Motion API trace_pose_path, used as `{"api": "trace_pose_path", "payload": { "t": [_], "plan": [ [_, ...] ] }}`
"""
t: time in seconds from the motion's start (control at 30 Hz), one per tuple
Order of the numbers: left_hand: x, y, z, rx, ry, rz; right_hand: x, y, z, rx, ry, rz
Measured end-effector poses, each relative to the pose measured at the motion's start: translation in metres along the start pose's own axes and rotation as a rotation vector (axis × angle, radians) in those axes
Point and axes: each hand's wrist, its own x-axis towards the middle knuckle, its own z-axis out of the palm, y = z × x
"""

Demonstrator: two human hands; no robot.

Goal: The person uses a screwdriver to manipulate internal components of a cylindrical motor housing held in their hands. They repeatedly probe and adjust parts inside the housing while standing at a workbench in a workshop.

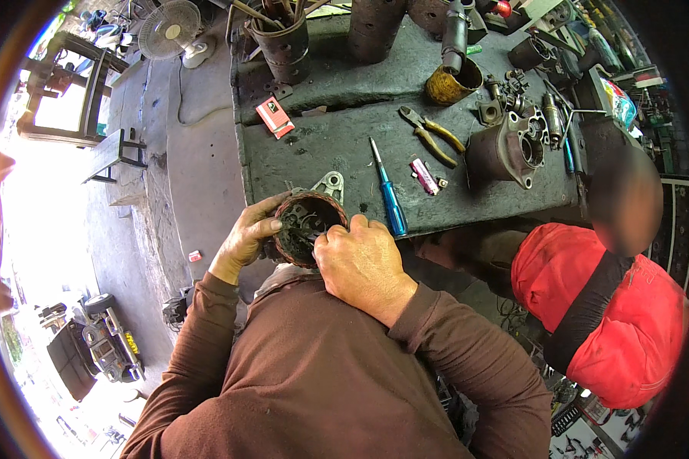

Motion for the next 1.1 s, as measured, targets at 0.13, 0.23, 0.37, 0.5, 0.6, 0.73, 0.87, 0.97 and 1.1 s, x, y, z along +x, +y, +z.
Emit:
{"api": "trace_pose_path", "payload": {
  "t": [0.13, 0.23, 0.37, 0.5, 0.6, 0.73, 0.87, 0.97, 1.1],
  "plan": [
    [0.0, 0.002, -0.002, 0.003, -0.028, -0.014, 0.004, -0.001, -0.003, -0.071, -0.062, -0.02],
    [-0.001, 0.001, -0.002, -0.002, -0.042, -0.012, 0.008, -0.001, -0.007, -0.089, -0.104, -0.05],
    [0.001, 0.0, -0.005, 0.007, -0.061, -0.038, 0.019, 0.0, -0.014, -0.062, -0.159, -0.032],
    [0.001, 0.001, -0.005, -0.011, -0.066, -0.008, 0.035, -0.001, -0.021, -0.018, -0.216, -0.039],
    [0.003, 0.003, -0.003, -0.003, -0.071, 0.03, 0.049, 0.002, -0.027, -0.026, -0.254, -0.127],
    [0.005, 0.003, -0.005, 0.035, -0.102, 0.06, 0.068, 0.009, -0.033, -0.092, -0.309, -0.279],
    [0.006, -0.002, -0.009, 0.057, -0.113, 0.068, 0.076, 0.008, -0.037, -0.096, -0.283, -0.36],
    [0.007, -0.004, -0.011, 0.04, -0.099, 0.07, 0.073, 0.003, -0.038, -0.104, -0.354, -0.257],
    [0.007, -0.001, -0.012, 0.036, -0.132, 0.047, 0.065, 0.002, -0.037, -0.081, -0.386, -0.199]
  ]
}}
